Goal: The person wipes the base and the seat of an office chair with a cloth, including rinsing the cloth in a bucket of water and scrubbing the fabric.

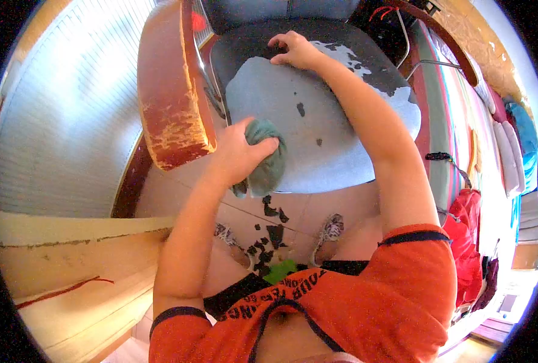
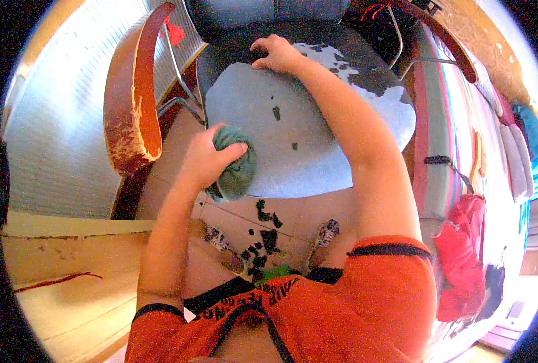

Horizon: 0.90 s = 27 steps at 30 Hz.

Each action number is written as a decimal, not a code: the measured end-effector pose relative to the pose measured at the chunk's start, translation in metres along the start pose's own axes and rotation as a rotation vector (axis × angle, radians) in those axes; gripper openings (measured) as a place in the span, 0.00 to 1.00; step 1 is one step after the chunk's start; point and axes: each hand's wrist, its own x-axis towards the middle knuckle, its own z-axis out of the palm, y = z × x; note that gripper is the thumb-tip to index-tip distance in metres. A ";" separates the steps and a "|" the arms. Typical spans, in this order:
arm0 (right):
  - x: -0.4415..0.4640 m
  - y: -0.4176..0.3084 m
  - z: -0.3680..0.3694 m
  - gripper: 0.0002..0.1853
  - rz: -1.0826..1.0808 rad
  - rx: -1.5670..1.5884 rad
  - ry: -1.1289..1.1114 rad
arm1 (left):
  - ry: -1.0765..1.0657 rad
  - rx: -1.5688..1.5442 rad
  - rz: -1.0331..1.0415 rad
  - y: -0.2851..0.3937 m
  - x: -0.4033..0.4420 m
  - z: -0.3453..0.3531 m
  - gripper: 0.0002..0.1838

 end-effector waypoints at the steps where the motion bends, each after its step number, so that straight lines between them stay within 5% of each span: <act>1: 0.004 0.003 0.003 0.14 0.042 -0.063 -0.055 | -0.004 0.011 0.001 0.002 0.000 -0.002 0.20; 5: 0.010 0.010 0.005 0.12 -0.110 -0.144 -0.050 | -0.025 -0.016 -0.032 0.000 0.002 0.002 0.20; 7: 0.008 0.003 0.005 0.09 -0.399 -0.210 -0.082 | -0.022 0.030 -0.011 -0.001 0.002 0.002 0.19; 15: 0.013 0.007 0.003 0.05 -0.224 0.066 -0.101 | -0.080 -0.058 -0.086 0.005 0.000 -0.001 0.19; 21: 0.014 0.007 0.004 0.07 -0.539 -0.282 -0.065 | 0.001 -0.032 -0.054 0.006 -0.001 0.002 0.19; 23: 0.017 0.009 0.002 0.07 -0.429 -0.381 -0.029 | -0.018 -0.047 -0.061 0.008 -0.001 0.001 0.18; 26: 0.039 0.049 0.010 0.08 0.157 -0.422 0.183 | -0.037 -0.041 -0.070 0.005 -0.001 0.000 0.18; 27: 0.037 0.071 0.003 0.08 0.075 -0.400 0.399 | -0.030 -0.035 -0.063 0.003 -0.001 0.000 0.18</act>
